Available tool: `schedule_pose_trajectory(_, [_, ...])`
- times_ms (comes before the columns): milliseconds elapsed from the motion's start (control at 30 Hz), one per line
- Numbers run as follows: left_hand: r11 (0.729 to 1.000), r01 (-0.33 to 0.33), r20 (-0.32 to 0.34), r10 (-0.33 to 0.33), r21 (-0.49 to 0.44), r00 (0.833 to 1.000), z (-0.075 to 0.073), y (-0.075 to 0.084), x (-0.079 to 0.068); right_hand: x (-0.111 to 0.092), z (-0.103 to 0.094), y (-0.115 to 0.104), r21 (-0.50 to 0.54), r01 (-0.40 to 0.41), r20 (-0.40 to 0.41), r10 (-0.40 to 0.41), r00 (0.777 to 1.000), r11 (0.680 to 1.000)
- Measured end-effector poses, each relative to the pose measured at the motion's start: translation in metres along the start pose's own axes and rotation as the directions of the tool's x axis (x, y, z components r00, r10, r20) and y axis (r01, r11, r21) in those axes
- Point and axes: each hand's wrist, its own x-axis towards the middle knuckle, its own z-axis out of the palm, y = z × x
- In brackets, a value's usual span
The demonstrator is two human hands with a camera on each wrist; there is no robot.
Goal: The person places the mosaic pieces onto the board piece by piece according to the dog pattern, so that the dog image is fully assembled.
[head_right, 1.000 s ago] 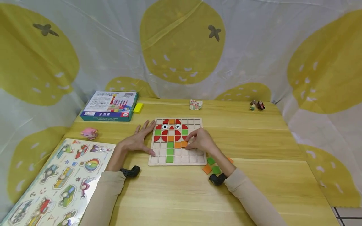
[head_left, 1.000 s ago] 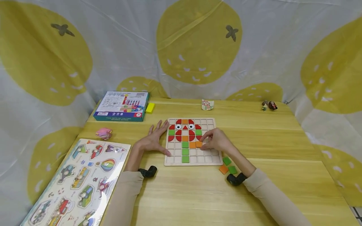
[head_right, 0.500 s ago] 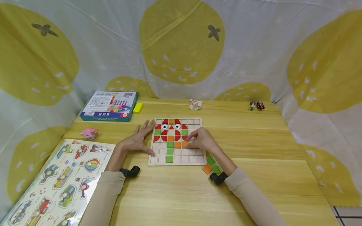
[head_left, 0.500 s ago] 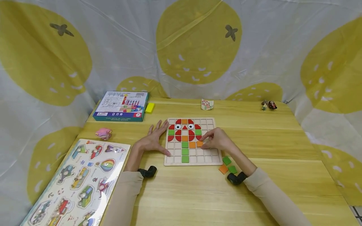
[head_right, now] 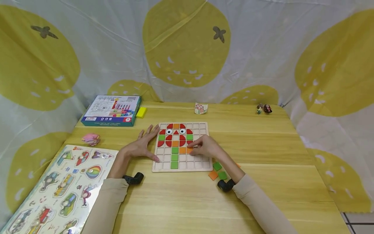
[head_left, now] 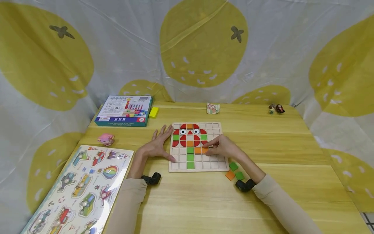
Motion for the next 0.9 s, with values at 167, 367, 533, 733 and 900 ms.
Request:
schedule_pose_trajectory(167, [1.000,0.005,0.004,-0.005,0.011,1.000,0.000,0.000,0.000,-0.007,-0.012,0.006,-0.003,0.064,0.038,-0.063,0.997,0.998])
schedule_pose_trajectory(367, [1.000,0.005,0.005,-0.005,0.007,1.000,-0.001,0.002,0.000,-0.049,-0.053,0.031,-0.053,0.036,0.071,-0.032,0.997,0.998])
schedule_pose_trajectory(533, [1.000,0.015,0.001,-0.015,-0.016,1.000,-0.003,0.003,-0.004,-0.093,-0.079,0.069,0.030,0.009,0.140,-0.013,0.990,1.000])
schedule_pose_trajectory(733, [1.000,0.003,-0.001,-0.003,0.005,1.000,-0.003,0.002,-0.004,-0.107,-0.083,0.095,0.093,-0.021,0.170,0.005,0.985,0.995])
schedule_pose_trajectory(900, [1.000,-0.010,-0.003,0.010,-0.001,1.000,-0.001,0.002,-0.001,-0.106,-0.083,0.093,0.037,-0.046,0.068,0.043,0.997,0.998])
